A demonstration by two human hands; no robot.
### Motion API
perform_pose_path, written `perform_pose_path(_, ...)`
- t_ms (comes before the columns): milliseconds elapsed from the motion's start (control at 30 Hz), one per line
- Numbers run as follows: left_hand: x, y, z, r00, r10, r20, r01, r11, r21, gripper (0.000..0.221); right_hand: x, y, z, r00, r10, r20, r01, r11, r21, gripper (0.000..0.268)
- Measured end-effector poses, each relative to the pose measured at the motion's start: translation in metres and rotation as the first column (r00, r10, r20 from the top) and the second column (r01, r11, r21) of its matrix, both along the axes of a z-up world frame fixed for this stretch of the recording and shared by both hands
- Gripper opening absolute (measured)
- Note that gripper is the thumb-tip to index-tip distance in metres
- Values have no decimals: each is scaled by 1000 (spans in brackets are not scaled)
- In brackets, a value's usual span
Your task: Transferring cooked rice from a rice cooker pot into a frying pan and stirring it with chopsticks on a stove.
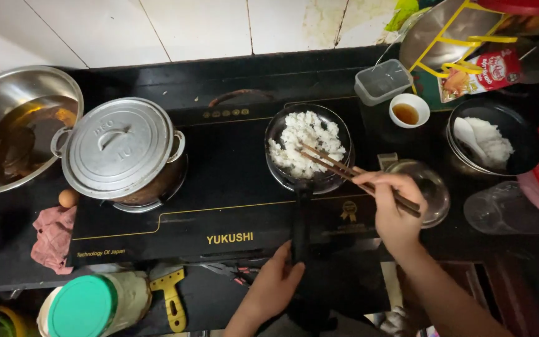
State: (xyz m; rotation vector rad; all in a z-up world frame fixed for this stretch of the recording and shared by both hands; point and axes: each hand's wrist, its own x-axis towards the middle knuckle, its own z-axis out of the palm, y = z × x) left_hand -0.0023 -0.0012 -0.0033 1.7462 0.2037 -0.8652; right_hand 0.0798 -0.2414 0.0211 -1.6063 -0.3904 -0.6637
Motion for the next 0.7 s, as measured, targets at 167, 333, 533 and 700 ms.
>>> perform_pose_path(167,0,0,7,1000,2,20,-1,1000,-20,63,2,-4,-30,986,69,-153,-52,992,115,13)
perform_pose_path(333,-1,0,-6,999,16,43,-13,998,-69,63,7,-5,-34,986,105,-130,-100,994,51,21)
perform_pose_path(533,-1,2,-7,997,7,77,-1,997,-80,61,13,-15,-34,946,62,-318,14,973,230,12)
perform_pose_path(700,-5,3,-14,996,7,94,-3,999,-37,65,0,3,3,943,-17,-333,69,987,142,11)
